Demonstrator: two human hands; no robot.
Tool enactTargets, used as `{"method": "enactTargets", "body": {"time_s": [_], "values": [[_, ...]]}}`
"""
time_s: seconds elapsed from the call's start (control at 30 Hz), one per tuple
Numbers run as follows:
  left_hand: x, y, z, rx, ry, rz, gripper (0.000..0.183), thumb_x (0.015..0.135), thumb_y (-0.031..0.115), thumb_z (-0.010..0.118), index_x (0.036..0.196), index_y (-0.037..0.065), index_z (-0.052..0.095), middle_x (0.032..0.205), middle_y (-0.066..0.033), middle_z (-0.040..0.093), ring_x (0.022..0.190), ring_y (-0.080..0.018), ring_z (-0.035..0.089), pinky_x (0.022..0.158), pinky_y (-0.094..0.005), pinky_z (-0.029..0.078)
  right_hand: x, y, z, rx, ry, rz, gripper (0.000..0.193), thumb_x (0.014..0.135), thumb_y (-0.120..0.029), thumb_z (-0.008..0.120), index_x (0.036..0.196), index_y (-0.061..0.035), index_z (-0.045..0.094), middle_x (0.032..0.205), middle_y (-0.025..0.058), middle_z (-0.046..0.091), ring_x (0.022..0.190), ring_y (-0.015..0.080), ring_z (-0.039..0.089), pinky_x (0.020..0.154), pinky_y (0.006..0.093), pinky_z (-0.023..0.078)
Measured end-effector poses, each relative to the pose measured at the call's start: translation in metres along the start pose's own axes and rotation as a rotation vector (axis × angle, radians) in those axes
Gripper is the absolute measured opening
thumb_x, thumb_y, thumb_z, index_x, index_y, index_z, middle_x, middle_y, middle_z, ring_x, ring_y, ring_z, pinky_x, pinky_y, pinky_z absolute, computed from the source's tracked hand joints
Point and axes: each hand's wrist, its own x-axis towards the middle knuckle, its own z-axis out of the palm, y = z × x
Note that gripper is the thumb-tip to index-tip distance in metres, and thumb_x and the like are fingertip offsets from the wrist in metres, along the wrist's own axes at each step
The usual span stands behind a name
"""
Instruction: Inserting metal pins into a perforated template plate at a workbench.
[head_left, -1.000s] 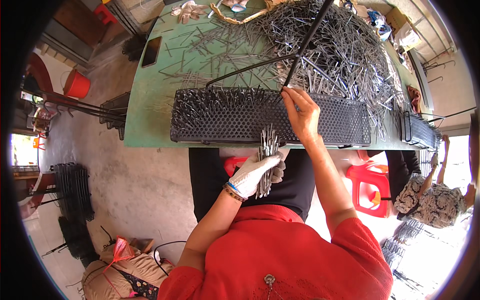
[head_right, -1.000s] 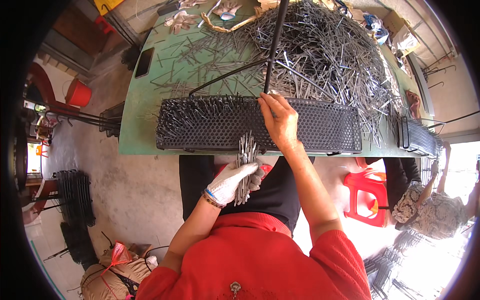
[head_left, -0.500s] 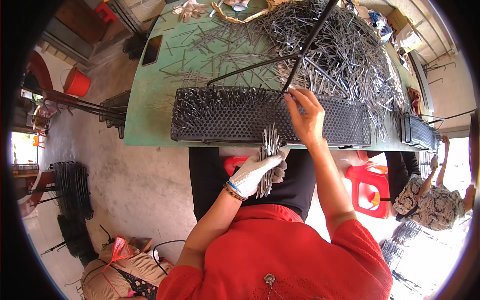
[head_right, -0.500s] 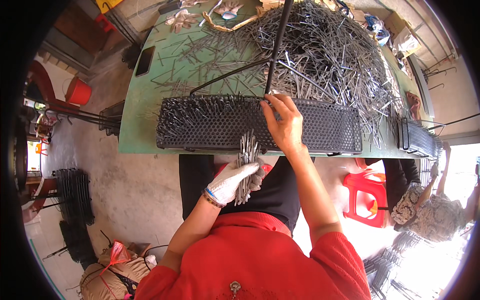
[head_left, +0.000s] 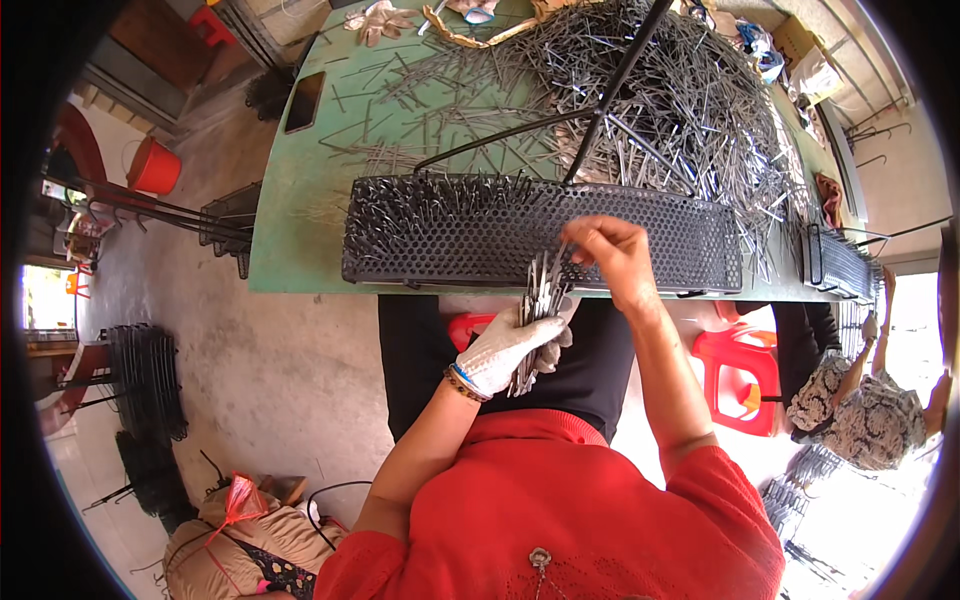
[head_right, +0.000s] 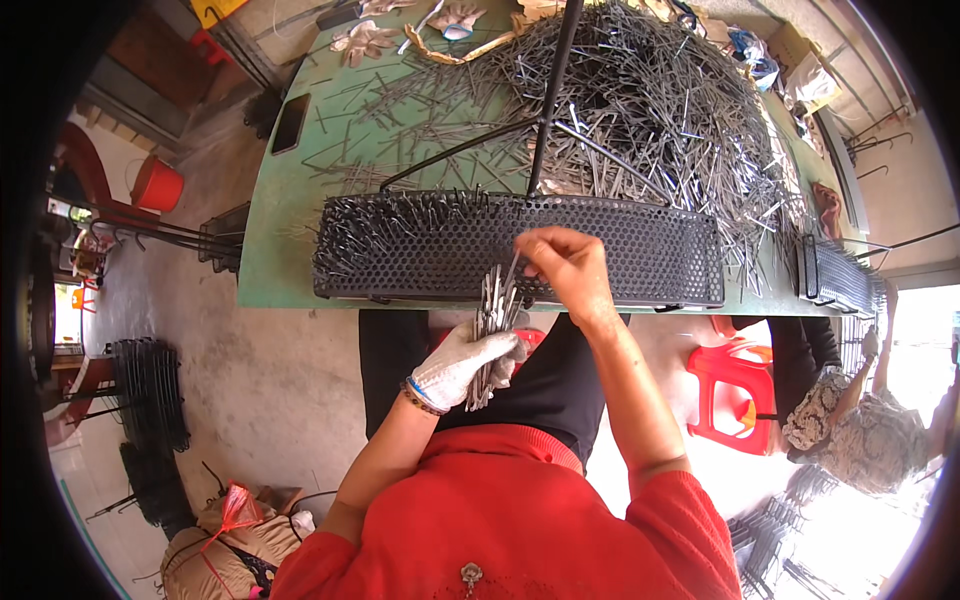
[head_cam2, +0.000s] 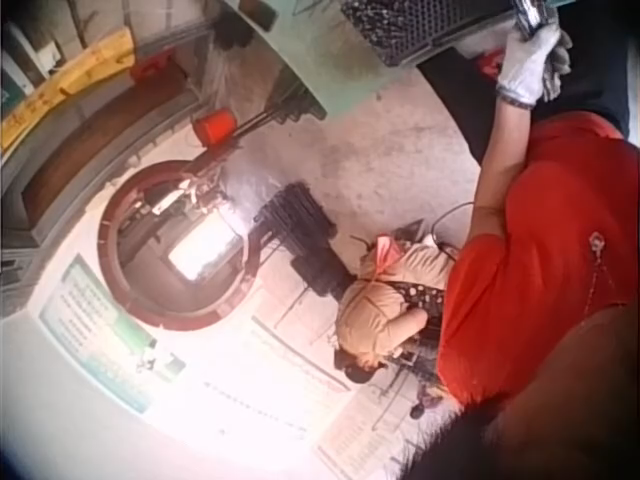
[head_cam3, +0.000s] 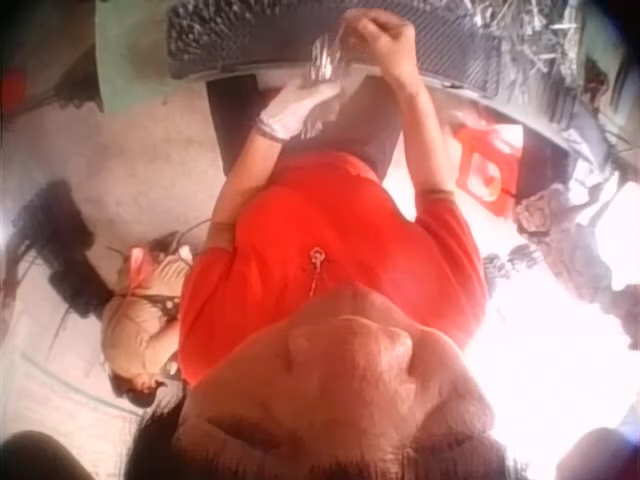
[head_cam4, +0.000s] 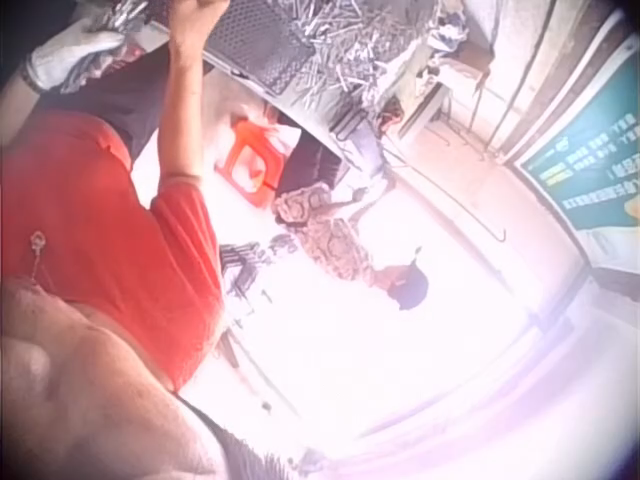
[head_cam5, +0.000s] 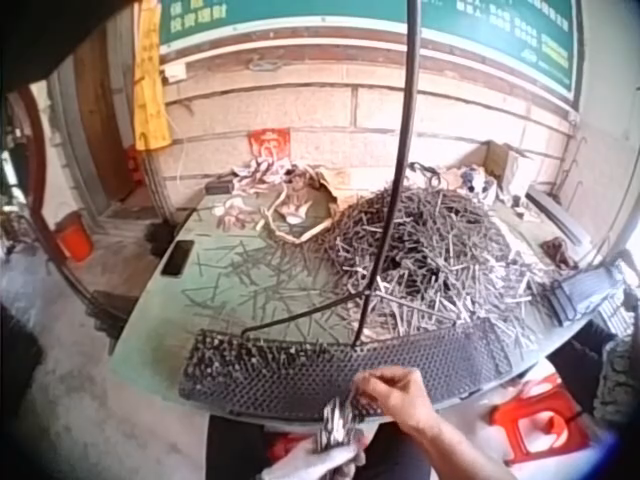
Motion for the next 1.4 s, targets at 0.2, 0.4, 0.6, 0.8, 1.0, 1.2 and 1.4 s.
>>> {"method": "enactTargets", "body": {"time_s": [0.2,0.4,0.6,0.8,1.0,1.2,1.4], "values": [[0.007,-0.011,-0.014,-0.162,0.012,0.008,0.020,0.095,0.017,0.061,0.112,0.006,0.062,0.091,-0.0067,0.068,0.070,-0.0097,0.064,0.057,-0.0232,0.054,0.023,-0.003,0.006,-0.147,0.334,-0.491,0.019,0.089,-0.006,0.070,0.105,0.0040,0.068,0.089,0.0077,0.072,0.076,0.0126,0.068,0.071,0.0249,0.056],[0.001,-0.006,-0.002,-0.149,0.112,0.002,0.020,0.096,0.011,0.058,0.111,0.000,0.065,0.090,-0.0072,0.072,0.067,-0.0088,0.065,0.058,-0.0209,0.054,0.044,0.008,0.012,-0.414,0.417,-0.738,0.024,0.086,0.000,0.071,0.110,0.0006,0.066,0.091,0.0096,0.073,0.082,0.0113,0.070,0.075,0.0251,0.054],[0.001,-0.007,-0.005,-0.161,0.076,-0.011,0.014,0.094,0.015,0.063,0.102,0.004,0.065,0.089,-0.0063,0.069,0.070,-0.0125,0.066,0.061,-0.0242,0.056,0.046,0.020,0.013,-0.525,0.443,-0.760,0.024,0.085,-0.002,0.072,0.109,-0.0024,0.067,0.091,0.0098,0.073,0.081,0.0122,0.071,0.075,0.0255,0.054],[-0.001,-0.007,-0.003,-0.249,0.101,-0.048,0.013,0.094,0.016,0.062,0.100,0.004,0.064,0.086,-0.0061,0.068,0.067,-0.0151,0.067,0.060,-0.0274,0.058,0.046,0.020,0.011,-0.829,0.438,-0.942,0.024,0.082,-0.002,0.074,0.106,-0.0049,0.070,0.092,0.0080,0.073,0.080,0.0199,0.069,0.074,0.0294,0.053],[-0.002,-0.006,-0.006,-0.182,0.071,-0.028,0.017,0.094,0.020,0.065,0.102,0.005,0.062,0.085,-0.0055,0.066,0.066,-0.0133,0.065,0.056,-0.0259,0.054,0.046,0.016,0.012,-0.854,0.428,-0.940,0.025,0.080,-0.001,0.074,0.105,-0.0069,0.071,0.090,0.0065,0.072,0.076,0.0212,0.065,0.072,0.0324,0.049],[-0.003,-0.003,-0.006,-0.049,0.100,0.016,0.018,0.093,0.020,0.065,0.102,0.004,0.062,0.087,-0.0058,0.067,0.066,-0.0112,0.063,0.055,-0.0230,0.050,0.048,0.016,0.012,-0.919,0.398,-1.025,0.024,0.079,-0.003,0.074,0.102,-0.0082,0.071,0.094,0.0064,0.070,0.081,0.0243,0.064,0.074,0.0338,0.048],[-0.001,-0.008,-0.010,-0.148,0.079,0.032,0.021,0.097,0.018,0.059,0.111,0.002,0.063,0.090,-0.0068,0.070,0.071,-0.0126,0.067,0.059,-0.0247,0.056,0.037,0.004,0.016,-0.863,0.421,-0.978,0.020,0.082,-0.006,0.073,0.102,-0.0050,0.071,0.093,0.0084,0.069,0.079,0.0233,0.064,0.074,0.0330,0.050]]}}
